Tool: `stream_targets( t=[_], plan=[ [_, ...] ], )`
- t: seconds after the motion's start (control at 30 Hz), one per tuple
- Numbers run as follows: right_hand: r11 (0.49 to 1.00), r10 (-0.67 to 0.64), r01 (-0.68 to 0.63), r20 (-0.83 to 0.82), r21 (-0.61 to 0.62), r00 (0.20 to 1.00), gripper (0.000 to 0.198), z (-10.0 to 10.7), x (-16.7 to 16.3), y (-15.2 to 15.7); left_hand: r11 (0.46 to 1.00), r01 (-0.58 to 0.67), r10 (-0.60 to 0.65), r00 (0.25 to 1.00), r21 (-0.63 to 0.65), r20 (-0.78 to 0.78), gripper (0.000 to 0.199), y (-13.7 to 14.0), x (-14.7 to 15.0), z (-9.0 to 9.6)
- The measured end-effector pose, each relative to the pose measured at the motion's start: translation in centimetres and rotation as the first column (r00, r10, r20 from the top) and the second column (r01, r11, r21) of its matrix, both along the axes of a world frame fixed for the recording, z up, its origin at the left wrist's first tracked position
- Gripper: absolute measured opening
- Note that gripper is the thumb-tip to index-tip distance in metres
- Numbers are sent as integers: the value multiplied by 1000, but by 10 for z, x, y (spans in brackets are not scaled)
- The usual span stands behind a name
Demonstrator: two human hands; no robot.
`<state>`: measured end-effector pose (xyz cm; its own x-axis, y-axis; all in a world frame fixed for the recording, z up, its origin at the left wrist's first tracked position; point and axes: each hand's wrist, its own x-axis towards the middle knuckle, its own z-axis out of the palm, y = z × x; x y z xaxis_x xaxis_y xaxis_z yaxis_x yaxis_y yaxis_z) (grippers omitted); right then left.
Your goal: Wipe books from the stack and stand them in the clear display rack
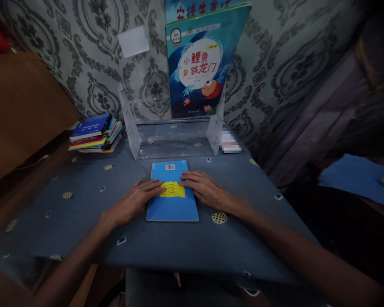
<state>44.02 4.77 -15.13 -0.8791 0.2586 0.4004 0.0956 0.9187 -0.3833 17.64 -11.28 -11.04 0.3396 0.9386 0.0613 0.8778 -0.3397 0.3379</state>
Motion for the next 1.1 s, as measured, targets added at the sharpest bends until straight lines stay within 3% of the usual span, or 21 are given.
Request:
stream_targets(
  t=[0.2,0.33,0.4,0.57,0.83,1.1],
  plan=[
    [997,-11,9,22,76,1000,30,17,-22,-13,973,-215,206,973,86,100,42,30,-9,-14],
    [996,-27,27,1,81,1000,29,11,-29,-17,943,-292,270,952,160,142,41,51,-12,-27],
    [992,-106,107,-23,60,994,32,4,-28,-15,937,-299,281,952,180,120,40,58,-12,-30],
    [944,-313,297,-104,-144,944,41,-15,-20,-3,944,-250,239,968,217,72,39,68,-10,-28],
    [843,-395,257,-219,-473,892,52,-27,-17,10,972,-86,94,995,220,-30,42,98,15,-31],
    [829,-450,295,-256,-475,855,66,-28,-16,10,987,-50,57,997,155,-44,50,126,44,-30]
  ],
)
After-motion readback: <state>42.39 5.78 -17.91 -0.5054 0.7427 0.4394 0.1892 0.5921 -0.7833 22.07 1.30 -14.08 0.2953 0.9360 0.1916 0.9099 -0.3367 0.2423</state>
